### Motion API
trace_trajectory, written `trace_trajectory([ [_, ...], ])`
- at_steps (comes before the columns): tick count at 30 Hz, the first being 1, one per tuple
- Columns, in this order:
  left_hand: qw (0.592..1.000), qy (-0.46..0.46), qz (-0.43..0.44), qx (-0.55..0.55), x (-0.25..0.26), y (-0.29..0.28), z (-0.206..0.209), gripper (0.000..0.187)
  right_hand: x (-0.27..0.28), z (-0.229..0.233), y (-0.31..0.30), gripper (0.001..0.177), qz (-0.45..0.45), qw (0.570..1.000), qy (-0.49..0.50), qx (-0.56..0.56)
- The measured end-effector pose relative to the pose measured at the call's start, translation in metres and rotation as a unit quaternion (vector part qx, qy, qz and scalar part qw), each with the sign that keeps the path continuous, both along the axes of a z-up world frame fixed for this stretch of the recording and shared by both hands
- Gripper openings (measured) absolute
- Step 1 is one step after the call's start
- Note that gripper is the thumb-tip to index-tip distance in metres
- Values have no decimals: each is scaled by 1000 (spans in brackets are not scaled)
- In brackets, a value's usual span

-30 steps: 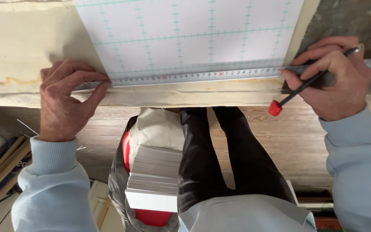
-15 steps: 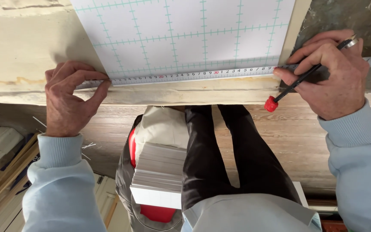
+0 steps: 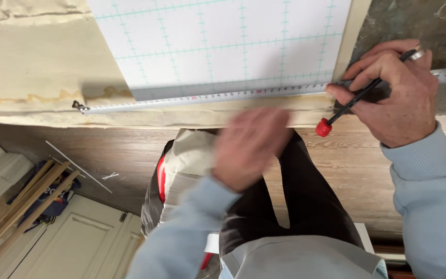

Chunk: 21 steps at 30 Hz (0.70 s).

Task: Measuring and cutting foam boards using a utility knife, ruler, and tape measure on a workbench.

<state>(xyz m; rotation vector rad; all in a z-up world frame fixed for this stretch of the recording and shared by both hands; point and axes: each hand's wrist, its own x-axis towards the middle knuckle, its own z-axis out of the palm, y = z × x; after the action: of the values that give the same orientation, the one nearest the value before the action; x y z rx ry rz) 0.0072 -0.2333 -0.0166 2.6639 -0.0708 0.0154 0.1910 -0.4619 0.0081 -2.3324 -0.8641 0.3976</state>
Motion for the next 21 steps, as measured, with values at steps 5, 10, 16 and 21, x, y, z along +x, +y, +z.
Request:
trace_trajectory([
  [5, 998, 5, -57, 1, 41, -57, 11, 48, 2, -1, -3, 35, -15, 999, 32, 2],
  [10, 998, 17, -25, 53, 43, -59, 9, 54, 3, 6, 8, 38, -1, 1000, -19, -1],
  [16, 991, 5, -48, 127, 39, -58, 1, 56, 4, 26, -1, 32, 36, 996, -45, 72],
  [21, 993, 36, -53, 104, 35, -61, -2, 66, -33, 1, -46, 29, -65, 973, 171, 140],
])
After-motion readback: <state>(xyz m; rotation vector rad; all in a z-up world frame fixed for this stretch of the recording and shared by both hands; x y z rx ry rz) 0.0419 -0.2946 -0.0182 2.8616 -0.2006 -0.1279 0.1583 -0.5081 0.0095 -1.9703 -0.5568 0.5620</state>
